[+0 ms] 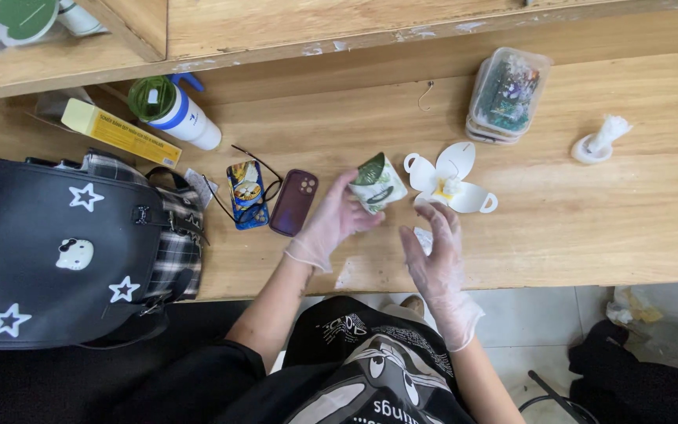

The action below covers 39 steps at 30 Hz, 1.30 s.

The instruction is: Packaging small items into decorative paper boxes while wearing protective gloves.

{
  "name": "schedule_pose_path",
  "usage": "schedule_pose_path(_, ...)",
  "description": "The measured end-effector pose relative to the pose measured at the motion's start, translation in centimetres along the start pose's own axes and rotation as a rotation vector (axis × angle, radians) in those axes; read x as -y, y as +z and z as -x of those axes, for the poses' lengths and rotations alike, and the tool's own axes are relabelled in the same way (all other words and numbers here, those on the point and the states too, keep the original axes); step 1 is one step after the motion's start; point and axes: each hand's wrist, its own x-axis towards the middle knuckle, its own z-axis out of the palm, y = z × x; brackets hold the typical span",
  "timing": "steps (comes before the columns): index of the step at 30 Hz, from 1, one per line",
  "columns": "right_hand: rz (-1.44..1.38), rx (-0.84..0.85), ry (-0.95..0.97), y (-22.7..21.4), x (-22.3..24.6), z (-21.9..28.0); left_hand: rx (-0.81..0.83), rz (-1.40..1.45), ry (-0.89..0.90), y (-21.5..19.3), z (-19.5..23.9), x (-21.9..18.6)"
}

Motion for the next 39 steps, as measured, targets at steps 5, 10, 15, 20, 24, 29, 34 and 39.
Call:
schedule_pose_path(5, -0.329, 0.116, 0.245, 0.3, 0.6, -1.3, 0.138, 0.122, 0.023, 2.3, 2.3, 3.0)
schedule_pose_path(10, -0.596, 0.109, 0.194, -2.2, 0.7, -2.2, 0.24, 0.172, 0.009, 1.3, 2.6, 4.0)
schedule_pose_path(15, -0.156, 0.233, 0.099, -3.6, 1.6, -3.1, 0.076, -0.132, 0.041, 3.5, 5.1, 2.2)
schedule_pose_path(20, -0.192, 0.301, 0.249, -3.9, 1.5, -2.9, -0.088, -0.235, 0.202, 5.0, 5.4, 1.7)
schedule_pose_path(24, -0.354, 0.33, 0.401, -3.2, -0.6, -2.5, -0.347, -0.894, 0.6, 6.9, 7.4, 0.8)
schedule_pose_path(29, -0.49, 0.301, 0.521, -3.0, -1.1, -2.7, -0.141, -1.395, 1.217, 8.3, 8.5, 0.4)
schedule_pose_path(34, -0.583, 0.348, 0.596, -2.6, -3.1, -2.8, -0.017, -1.743, 1.234, 7.2, 7.9, 1.1)
schedule_pose_path(39, -0.438, 0.39, 0.608, -3.2, -1.2, -2.5, 0.071, -1.838, 1.239, 6.8, 7.3, 1.5)
